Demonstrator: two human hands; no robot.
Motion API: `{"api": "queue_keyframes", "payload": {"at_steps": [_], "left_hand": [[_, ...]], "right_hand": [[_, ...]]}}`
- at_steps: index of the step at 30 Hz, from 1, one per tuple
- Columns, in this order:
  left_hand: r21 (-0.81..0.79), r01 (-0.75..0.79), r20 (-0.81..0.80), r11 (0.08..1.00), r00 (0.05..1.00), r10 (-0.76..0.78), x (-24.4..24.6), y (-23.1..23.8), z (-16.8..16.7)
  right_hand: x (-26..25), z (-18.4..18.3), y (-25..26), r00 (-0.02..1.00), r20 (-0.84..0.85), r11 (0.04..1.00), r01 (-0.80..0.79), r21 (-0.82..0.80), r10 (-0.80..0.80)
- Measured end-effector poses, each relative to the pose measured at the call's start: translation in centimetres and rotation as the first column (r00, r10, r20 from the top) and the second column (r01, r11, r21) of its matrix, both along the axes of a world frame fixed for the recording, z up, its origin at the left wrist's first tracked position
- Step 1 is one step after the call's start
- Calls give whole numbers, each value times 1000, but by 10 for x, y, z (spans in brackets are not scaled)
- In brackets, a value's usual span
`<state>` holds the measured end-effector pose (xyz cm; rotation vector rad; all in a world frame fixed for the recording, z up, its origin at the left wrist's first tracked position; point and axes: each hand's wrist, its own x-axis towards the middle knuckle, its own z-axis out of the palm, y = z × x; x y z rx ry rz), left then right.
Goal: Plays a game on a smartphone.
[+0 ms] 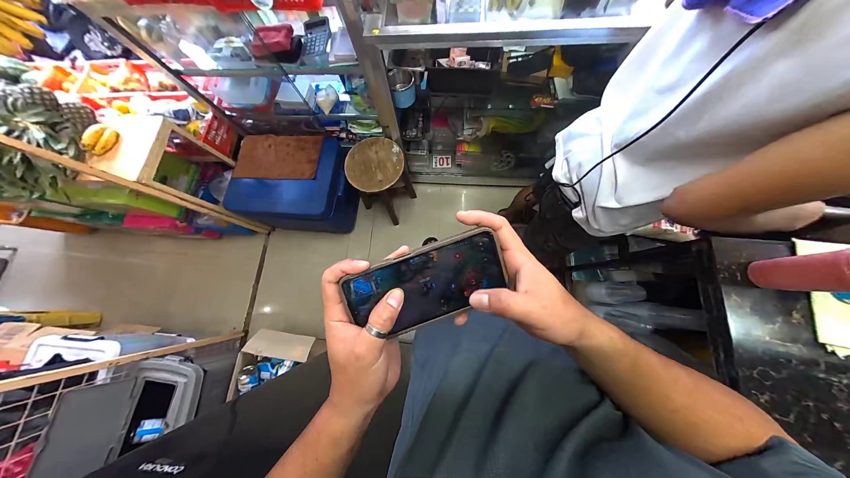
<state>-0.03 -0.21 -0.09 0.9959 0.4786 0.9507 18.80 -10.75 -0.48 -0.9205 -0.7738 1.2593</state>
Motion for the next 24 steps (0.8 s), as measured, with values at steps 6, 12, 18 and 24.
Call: {"api": "queue_keyframes", "payload": {"at_steps": [6, 12, 18, 24], "left_hand": [[10, 1, -9, 1000, 1000, -1, 0, 1, 0], [-8, 3, 4, 1000, 1000, -3, 0, 1, 0], [-9, 15, 25, 1000, 1000, -15, -1, 2, 0], [-14, 17, 20, 1000, 1000, -17, -1, 1, 2]], "right_hand": [[0, 4, 1, 980, 199, 998, 30, -54, -18], [7, -1, 0, 995, 55, 995, -87, 44, 85], [4, -3, 1, 998, -36, 997, -50, 59, 52], [3, -5, 1, 999, -22, 996, -37, 75, 39]]}}
